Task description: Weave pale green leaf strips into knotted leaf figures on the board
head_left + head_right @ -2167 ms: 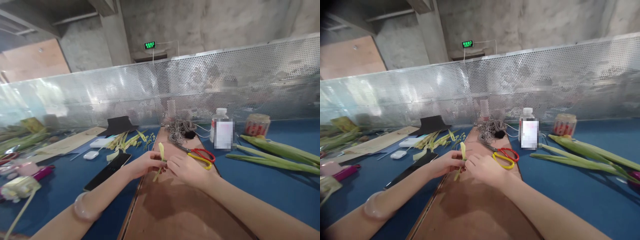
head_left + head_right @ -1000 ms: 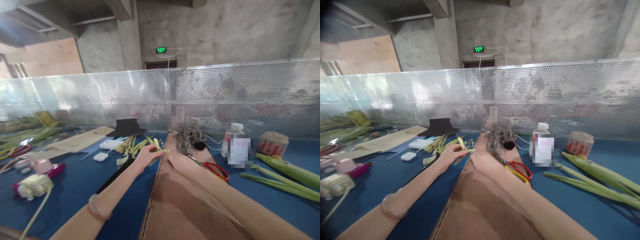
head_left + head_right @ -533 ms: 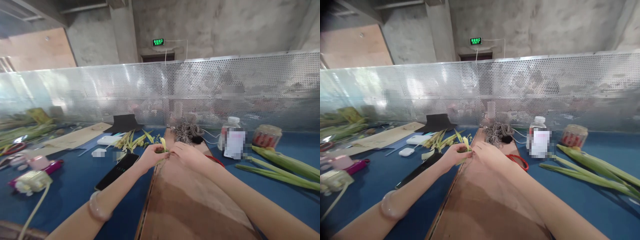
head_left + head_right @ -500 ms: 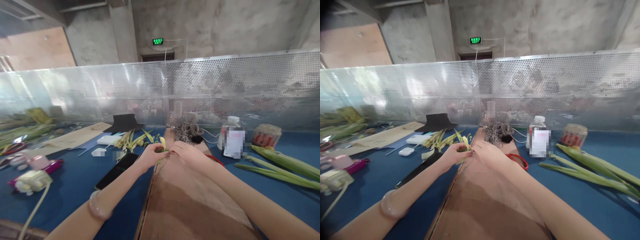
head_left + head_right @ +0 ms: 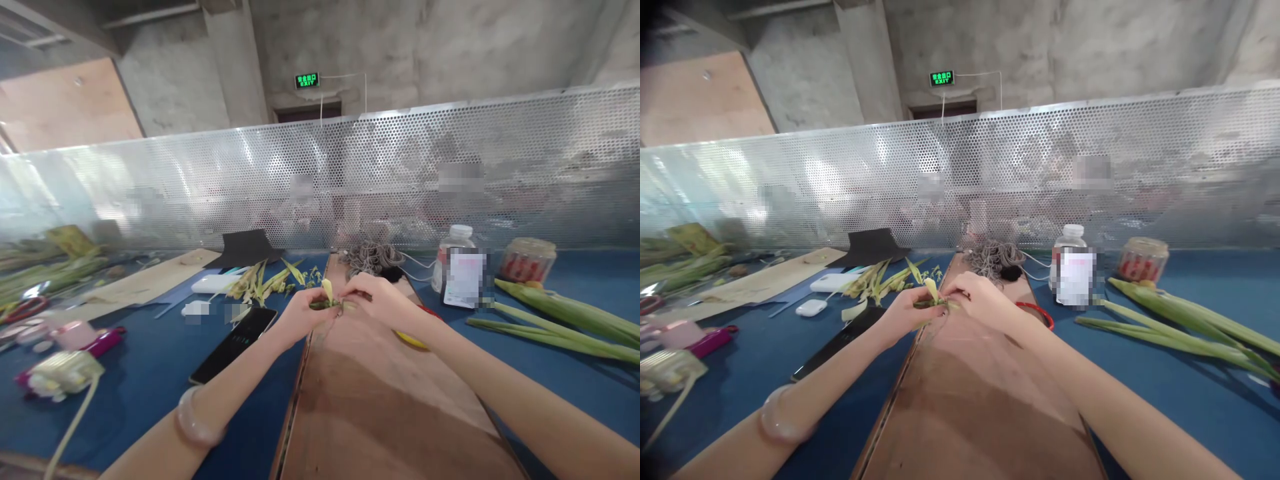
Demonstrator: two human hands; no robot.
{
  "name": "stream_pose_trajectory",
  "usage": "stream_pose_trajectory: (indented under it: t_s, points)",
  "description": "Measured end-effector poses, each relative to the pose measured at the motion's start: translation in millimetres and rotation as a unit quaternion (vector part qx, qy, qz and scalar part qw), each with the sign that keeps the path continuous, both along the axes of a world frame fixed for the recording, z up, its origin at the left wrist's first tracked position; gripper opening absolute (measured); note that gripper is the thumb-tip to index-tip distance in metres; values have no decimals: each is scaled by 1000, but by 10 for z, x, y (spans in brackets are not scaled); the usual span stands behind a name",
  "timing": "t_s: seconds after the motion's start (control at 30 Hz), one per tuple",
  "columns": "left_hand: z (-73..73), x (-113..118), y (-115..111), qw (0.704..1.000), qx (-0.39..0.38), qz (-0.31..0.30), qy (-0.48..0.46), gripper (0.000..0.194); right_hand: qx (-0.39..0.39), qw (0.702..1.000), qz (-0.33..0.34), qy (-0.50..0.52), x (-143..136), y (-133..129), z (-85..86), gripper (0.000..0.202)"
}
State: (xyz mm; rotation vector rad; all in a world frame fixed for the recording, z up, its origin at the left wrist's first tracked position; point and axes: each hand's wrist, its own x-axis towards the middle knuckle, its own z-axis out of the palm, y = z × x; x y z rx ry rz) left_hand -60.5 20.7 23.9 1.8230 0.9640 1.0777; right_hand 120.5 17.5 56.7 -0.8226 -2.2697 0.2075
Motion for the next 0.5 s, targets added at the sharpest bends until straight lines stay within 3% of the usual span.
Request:
stream_pose_trajectory:
  t_s: [0.23,0.4,0.5]
  points:
    - [-11,34,-51,998,-44,-8,-45,20,-101,992,-4,79,22,18,-42,10]
    - [-21,68,-94,979,-124,-53,-152,21,-163,978,2,128,17,15,-41,8]
    - [-11,91,-127,968,-124,-64,-207,18,-190,972,6,139,23,10,-35,9]
